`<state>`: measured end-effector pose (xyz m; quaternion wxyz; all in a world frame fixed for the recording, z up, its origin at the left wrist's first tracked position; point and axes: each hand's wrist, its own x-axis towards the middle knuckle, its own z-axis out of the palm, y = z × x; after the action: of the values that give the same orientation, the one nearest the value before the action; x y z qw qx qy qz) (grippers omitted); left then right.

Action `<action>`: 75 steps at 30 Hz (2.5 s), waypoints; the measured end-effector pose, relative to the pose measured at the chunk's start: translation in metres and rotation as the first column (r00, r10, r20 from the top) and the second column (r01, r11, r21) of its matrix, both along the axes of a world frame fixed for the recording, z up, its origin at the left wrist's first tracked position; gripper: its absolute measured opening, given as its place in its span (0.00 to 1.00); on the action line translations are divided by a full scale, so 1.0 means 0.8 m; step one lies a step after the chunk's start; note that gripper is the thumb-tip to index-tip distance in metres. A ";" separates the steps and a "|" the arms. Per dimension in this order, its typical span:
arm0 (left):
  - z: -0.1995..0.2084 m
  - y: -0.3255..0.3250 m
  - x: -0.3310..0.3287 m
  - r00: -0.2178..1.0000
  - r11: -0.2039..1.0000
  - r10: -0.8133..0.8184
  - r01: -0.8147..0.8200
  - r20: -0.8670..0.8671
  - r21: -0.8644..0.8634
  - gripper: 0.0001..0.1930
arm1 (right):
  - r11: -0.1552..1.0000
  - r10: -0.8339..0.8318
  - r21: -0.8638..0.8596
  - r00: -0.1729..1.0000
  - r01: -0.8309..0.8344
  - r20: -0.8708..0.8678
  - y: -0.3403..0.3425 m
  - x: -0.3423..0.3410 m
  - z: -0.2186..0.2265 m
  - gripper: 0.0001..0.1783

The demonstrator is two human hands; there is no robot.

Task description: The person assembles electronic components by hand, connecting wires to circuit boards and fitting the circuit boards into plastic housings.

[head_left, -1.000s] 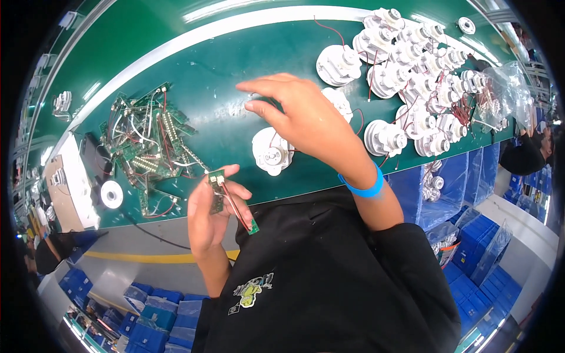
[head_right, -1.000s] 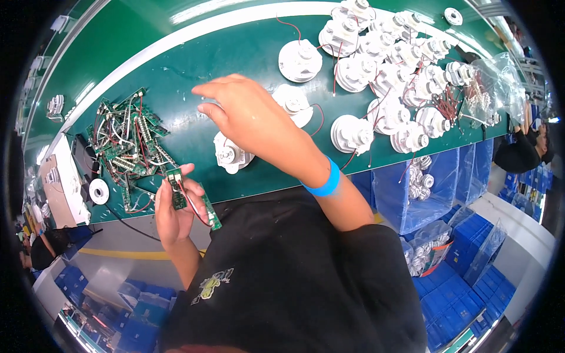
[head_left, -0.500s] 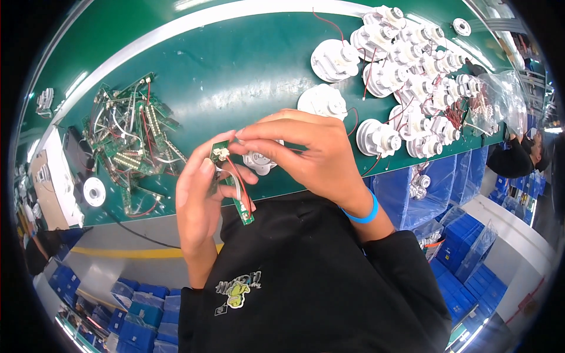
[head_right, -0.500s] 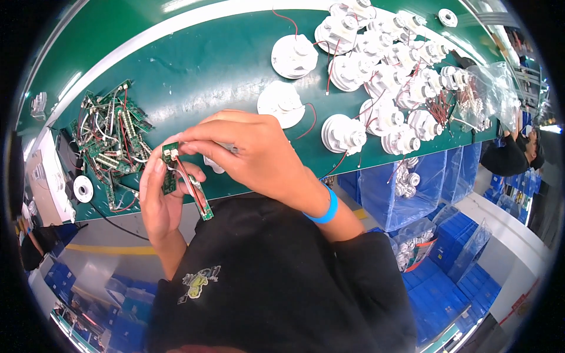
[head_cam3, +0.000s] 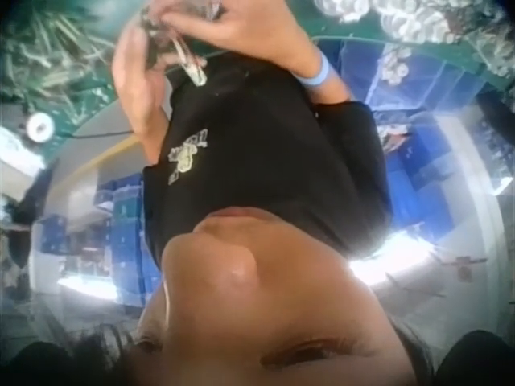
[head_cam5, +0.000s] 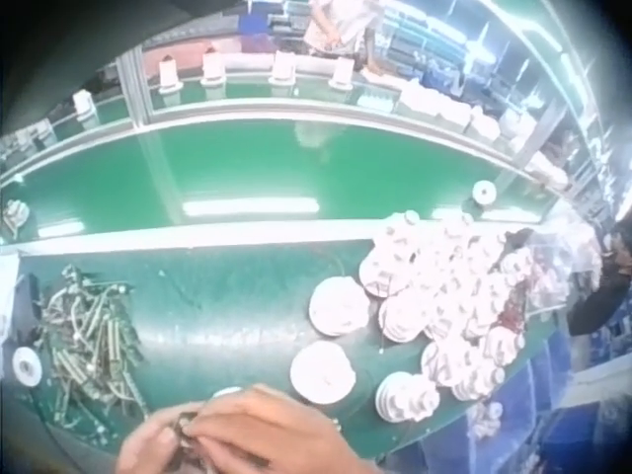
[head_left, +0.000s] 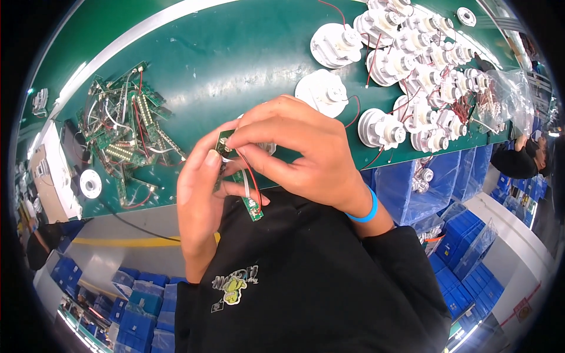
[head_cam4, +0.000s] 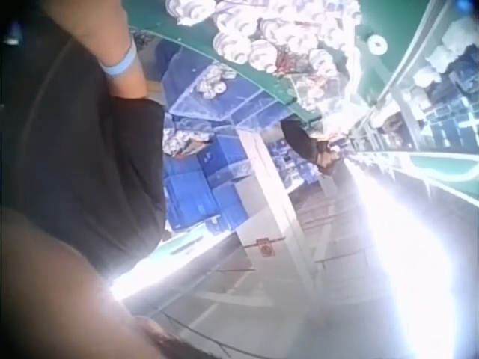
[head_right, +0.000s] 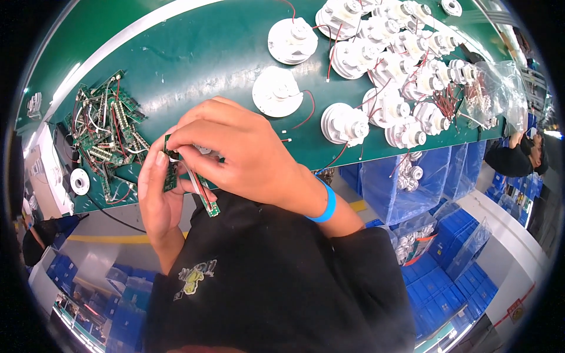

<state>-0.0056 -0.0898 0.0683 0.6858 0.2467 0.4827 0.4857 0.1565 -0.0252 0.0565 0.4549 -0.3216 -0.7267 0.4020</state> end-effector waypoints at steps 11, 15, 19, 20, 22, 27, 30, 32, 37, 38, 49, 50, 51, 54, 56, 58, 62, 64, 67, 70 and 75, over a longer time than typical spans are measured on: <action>0.006 0.002 0.015 0.988 0.998 0.017 -0.008 -0.156 0.063 0.26 | 0.902 -0.148 0.428 0.974 0.062 0.170 0.000 0.000 -0.015 0.17; 0.008 0.000 0.016 0.970 0.993 -0.037 0.063 -0.241 0.100 0.27 | 0.861 -0.211 0.500 0.957 0.087 0.198 -0.003 0.000 -0.016 0.17; 0.008 -0.003 0.026 0.958 0.993 -0.009 0.042 -0.288 0.110 0.27 | 0.840 -0.257 0.525 0.952 0.135 0.168 -0.007 -0.002 -0.019 0.16; 0.007 -0.003 0.027 0.958 0.993 -0.010 0.044 -0.287 0.109 0.27 | 0.835 -0.267 0.532 0.948 0.138 0.173 -0.010 -0.003 -0.022 0.18; 0.008 -0.005 0.030 0.935 0.989 0.015 0.038 -0.355 0.143 0.27 | 0.831 -0.275 0.538 0.945 0.141 0.176 -0.013 -0.004 -0.023 0.21; 0.014 -0.007 0.035 0.925 0.992 0.016 0.033 -0.381 0.122 0.27 | 0.808 -0.288 0.559 0.952 0.186 0.100 -0.012 -0.009 -0.026 0.16; 0.016 -0.011 0.035 0.916 0.992 0.029 0.022 -0.400 0.123 0.27 | 0.818 -0.266 0.542 0.962 0.191 0.063 -0.012 -0.014 -0.028 0.16; 0.018 -0.012 0.036 0.912 0.993 0.036 0.015 -0.409 0.121 0.27 | 0.817 -0.254 0.546 0.966 0.186 0.051 -0.011 -0.015 -0.032 0.17; 0.020 -0.011 0.032 0.939 0.998 0.040 -0.021 -0.341 0.059 0.27 | 0.832 -0.224 0.525 0.974 0.178 0.025 -0.014 -0.018 -0.035 0.18; 0.016 -0.008 0.030 0.940 0.998 0.034 -0.017 -0.338 0.055 0.27 | 0.869 -0.205 0.478 0.972 0.128 0.113 -0.014 -0.016 -0.028 0.18; -0.015 0.013 -0.014 0.982 0.984 0.175 -0.172 -0.077 0.046 0.29 | 0.938 -0.072 -0.236 0.810 0.253 0.582 -0.089 0.059 -0.018 0.25; -0.024 0.011 -0.019 0.983 0.983 0.178 -0.180 0.042 0.046 0.28 | 0.934 -0.084 -0.236 0.805 0.269 0.587 -0.091 0.063 -0.022 0.25; -0.029 0.011 -0.020 0.969 0.980 0.182 -0.192 0.165 0.045 0.28 | 0.942 -0.205 -0.111 0.803 0.317 0.559 -0.087 0.071 -0.026 0.25; -0.024 0.007 -0.020 0.968 0.983 0.179 -0.185 0.174 0.020 0.28 | 0.924 -0.347 0.088 0.716 0.373 0.606 -0.081 0.079 -0.025 0.26; -0.022 0.007 -0.015 0.968 0.981 0.189 -0.192 0.166 0.002 0.28 | 0.935 -0.307 0.032 0.762 0.353 0.571 -0.087 0.078 -0.034 0.25; -0.025 0.004 -0.011 0.969 0.975 0.221 -0.218 0.110 -0.038 0.28 | 0.918 -0.349 0.080 0.699 0.387 0.624 -0.089 0.080 -0.044 0.24; -0.023 0.002 -0.008 0.963 0.973 0.232 -0.229 0.135 -0.044 0.28 | 0.870 -0.376 -0.126 0.808 0.476 0.454 -0.087 0.083 -0.062 0.20; -0.026 0.001 -0.010 0.964 0.974 0.228 -0.224 0.135 -0.043 0.28 | 0.930 -0.313 0.001 0.791 0.367 0.526 -0.084 0.089 -0.065 0.14; -0.029 0.000 -0.010 0.969 0.976 0.217 -0.213 0.122 -0.042 0.28 | 0.895 -0.297 -0.213 0.880 0.392 0.369 -0.088 0.092 -0.064 0.09; -0.025 0.000 -0.006 0.973 0.978 0.206 -0.202 0.107 -0.050 0.28 | 0.855 -0.434 -0.220 0.880 0.469 0.193 -0.081 0.086 -0.047 0.08; -0.022 -0.001 -0.001 0.973 0.977 0.205 -0.197 0.108 -0.080 0.27 | 0.858 -0.416 -0.416 0.883 0.302 -0.218 -0.072 0.053 -0.051 0.24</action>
<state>-0.0063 -0.0909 0.0507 0.6679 0.1444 0.4811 0.5492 0.1991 -0.0828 0.0161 0.5584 -0.4677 -0.4863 0.4826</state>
